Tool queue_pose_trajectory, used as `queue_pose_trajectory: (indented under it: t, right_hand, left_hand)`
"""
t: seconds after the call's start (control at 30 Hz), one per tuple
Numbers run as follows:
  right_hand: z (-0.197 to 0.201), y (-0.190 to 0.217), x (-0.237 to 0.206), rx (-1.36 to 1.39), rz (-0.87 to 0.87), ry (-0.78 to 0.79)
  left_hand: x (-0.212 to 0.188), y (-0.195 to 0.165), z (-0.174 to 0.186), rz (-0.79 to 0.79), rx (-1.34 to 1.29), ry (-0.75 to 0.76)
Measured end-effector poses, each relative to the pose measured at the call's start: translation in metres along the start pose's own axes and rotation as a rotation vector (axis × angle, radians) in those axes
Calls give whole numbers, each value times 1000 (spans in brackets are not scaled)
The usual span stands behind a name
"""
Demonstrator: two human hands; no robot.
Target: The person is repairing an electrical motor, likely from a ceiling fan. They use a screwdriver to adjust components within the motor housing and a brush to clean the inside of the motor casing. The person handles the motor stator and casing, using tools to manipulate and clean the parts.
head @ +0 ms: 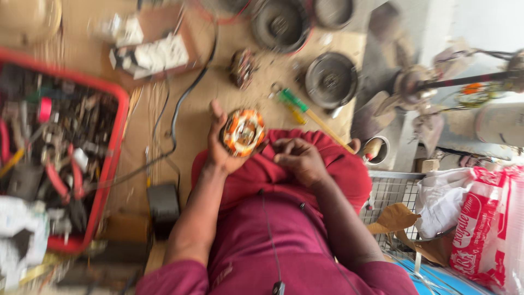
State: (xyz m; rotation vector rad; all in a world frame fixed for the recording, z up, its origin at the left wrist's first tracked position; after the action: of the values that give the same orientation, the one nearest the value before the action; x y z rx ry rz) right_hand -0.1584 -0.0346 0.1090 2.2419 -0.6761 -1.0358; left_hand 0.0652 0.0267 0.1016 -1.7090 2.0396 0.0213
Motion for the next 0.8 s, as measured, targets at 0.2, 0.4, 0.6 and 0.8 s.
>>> queue_pose_trajectory:
  t: [0.2,0.4,0.6,0.8]
  right_hand:
    - [-2,3,14,151,9,-39]
    - [29,2,14,232,5,-72]
    - [56,-3,13,349,14,-113]
    - [63,-5,11,416,-9,-147]
  left_hand:
    - [2,-7,-4,-16,168,-107]
    - [1,-15,-10,-62,170,-136]
    - [6,-34,-4,-145,93,-342]
    - [-10,-81,16,-155,186,-558]
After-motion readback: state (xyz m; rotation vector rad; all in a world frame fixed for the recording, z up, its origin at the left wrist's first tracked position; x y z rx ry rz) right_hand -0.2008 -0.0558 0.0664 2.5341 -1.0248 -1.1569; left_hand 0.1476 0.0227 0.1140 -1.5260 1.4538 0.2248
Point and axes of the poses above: each hand's wrist, its own x-axis towards the middle knuckle, its own z-axis out of the back of the hand, y = z × x, the point moved 2 cm from there along x, towards the middle knuckle, and after that the axes turned 13 degrees about x, right-handed, at the moved point
